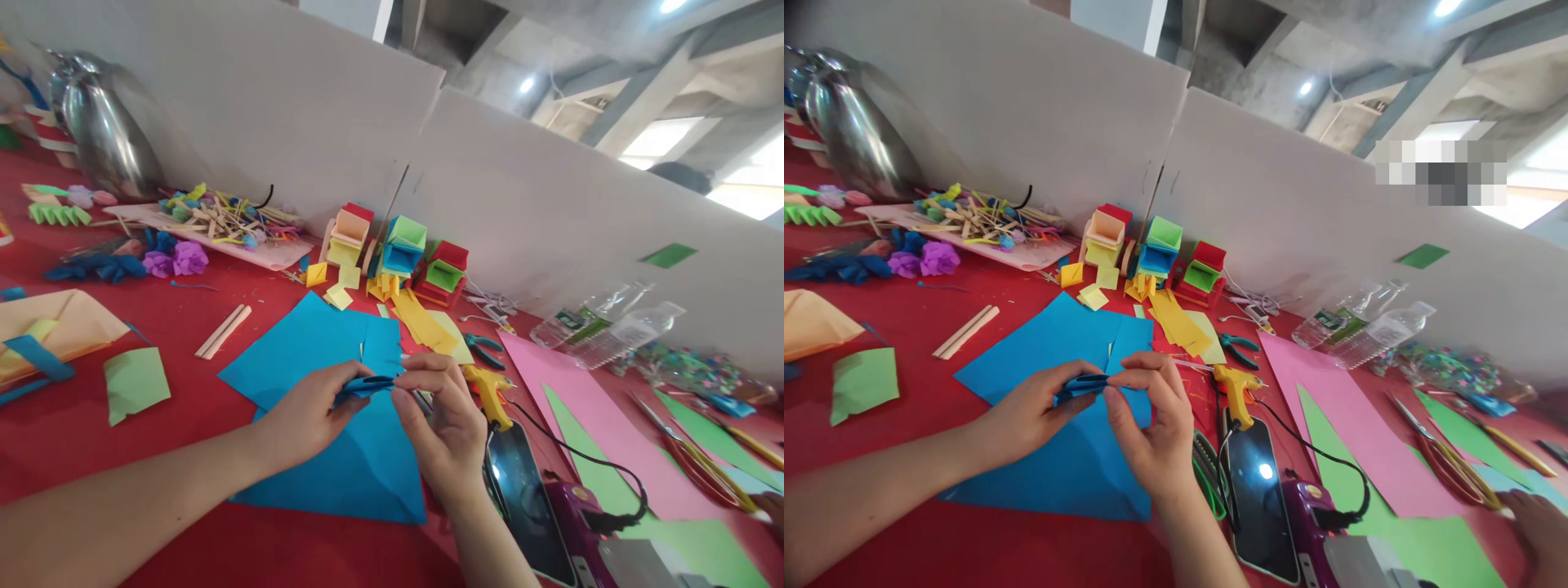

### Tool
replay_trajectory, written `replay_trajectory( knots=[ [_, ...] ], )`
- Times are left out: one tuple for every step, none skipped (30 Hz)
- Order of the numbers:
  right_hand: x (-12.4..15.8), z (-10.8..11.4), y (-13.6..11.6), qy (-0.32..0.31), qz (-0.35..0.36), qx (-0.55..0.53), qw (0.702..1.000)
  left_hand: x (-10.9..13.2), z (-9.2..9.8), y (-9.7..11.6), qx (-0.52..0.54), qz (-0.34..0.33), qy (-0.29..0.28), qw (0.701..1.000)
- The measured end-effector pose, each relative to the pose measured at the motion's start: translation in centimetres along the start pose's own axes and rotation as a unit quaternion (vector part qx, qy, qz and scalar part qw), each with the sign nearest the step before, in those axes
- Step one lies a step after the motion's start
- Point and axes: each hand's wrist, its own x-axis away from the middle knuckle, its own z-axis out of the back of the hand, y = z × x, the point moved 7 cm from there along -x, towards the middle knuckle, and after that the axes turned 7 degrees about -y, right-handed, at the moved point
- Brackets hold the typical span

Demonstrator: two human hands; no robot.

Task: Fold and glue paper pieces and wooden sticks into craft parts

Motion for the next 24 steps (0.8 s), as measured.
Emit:
replay_trajectory(
  knots=[
    [-0.1, -0.1, 0.0, -0.008, -0.003, 0.025, 1.0, 0.0, 0.1, -0.1, -0.025, 0.006, 0.002, 1.0],
    [-0.2, -0.2, 0.1, -0.018, -0.009, 0.048, 0.999, 0.0, 0.3, -0.3, -0.052, 0.012, 0.005, 0.999],
    [-0.3, -0.4, 0.2, -0.027, -0.016, 0.066, 0.997, 0.0, 0.4, -0.4, -0.077, 0.019, 0.007, 0.997],
    [-0.4, -0.6, 0.3, -0.033, -0.021, 0.079, 0.996, 0.0, 0.5, -0.6, -0.1, 0.025, 0.008, 0.995],
    [-0.4, -0.7, 0.5, -0.036, -0.025, 0.089, 0.995, -0.1, 0.5, -0.7, -0.121, 0.029, 0.009, 0.992],
    [-0.5, -0.8, 0.6, -0.037, -0.026, 0.096, 0.994, -0.1, 0.6, -0.8, -0.139, 0.033, 0.008, 0.99],
    [-0.5, -0.9, 0.6, -0.038, -0.024, 0.104, 0.994, -0.1, 0.6, -0.8, -0.155, 0.035, 0.006, 0.987],
    [-0.6, -0.9, 0.7, -0.04, -0.023, 0.113, 0.993, -0.1, 0.6, -0.8, -0.17, 0.036, 0.002, 0.985],
    [-0.6, -1.0, 0.7, -0.042, -0.02, 0.122, 0.991, -0.1, 0.6, -0.8, -0.184, 0.037, -0.002, 0.982],
    [-0.6, -1.0, 0.8, -0.045, -0.018, 0.131, 0.99, -0.2, 0.6, -0.8, -0.197, 0.038, -0.006, 0.98],
    [-0.6, -1.1, 0.8, -0.05, -0.017, 0.14, 0.989, -0.2, 0.6, -0.8, -0.21, 0.039, -0.011, 0.977],
    [-0.6, -1.2, 0.8, -0.057, -0.015, 0.15, 0.987, -0.2, 0.6, -0.7, -0.225, 0.04, -0.018, 0.973],
    [-0.6, -1.2, 0.8, -0.063, -0.012, 0.161, 0.985, -0.2, 0.6, -0.7, -0.241, 0.041, -0.025, 0.969],
    [-0.5, -1.3, 0.8, -0.067, -0.006, 0.175, 0.982, -0.1, 0.7, -0.6, -0.259, 0.042, -0.033, 0.964],
    [-0.5, -1.3, 0.7, -0.071, 0.002, 0.193, 0.979, -0.1, 0.7, -0.6, -0.276, 0.043, -0.04, 0.959],
    [-0.5, -1.4, 0.5, -0.076, 0.014, 0.211, 0.974, -0.1, 0.8, -0.5, -0.293, 0.042, -0.046, 0.954],
    [-0.5, -1.5, 0.3, -0.08, 0.027, 0.229, 0.97, -0.1, 0.8, -0.5, -0.307, 0.041, -0.053, 0.949],
    [-0.4, -1.6, 0.2, -0.087, 0.039, 0.245, 0.965, -0.1, 0.8, -0.5, -0.317, 0.04, -0.059, 0.946],
    [-0.4, -1.7, 0.1, -0.095, 0.049, 0.257, 0.96, 0.0, 0.9, -0.6, -0.322, 0.039, -0.065, 0.944],
    [-0.4, -1.8, 0.1, -0.103, 0.055, 0.267, 0.957, 0.0, 0.8, -0.6, -0.322, 0.04, -0.071, 0.943],
    [-0.4, -1.9, 0.1, -0.11, 0.058, 0.274, 0.954, 0.0, 0.8, -0.7, -0.319, 0.04, -0.077, 0.944],
    [-0.3, -2.0, 0.2, -0.116, 0.059, 0.28, 0.951, 0.0, 0.7, -0.9, -0.313, 0.042, -0.082, 0.945],
    [-0.3, -2.0, 0.3, -0.121, 0.058, 0.285, 0.949, 0.0, 0.7, -1.0, -0.307, 0.044, -0.085, 0.947],
    [-0.3, -2.1, 0.4, -0.124, 0.056, 0.289, 0.948, 0.0, 0.6, -1.1, -0.3, 0.046, -0.089, 0.949]
  ],
)
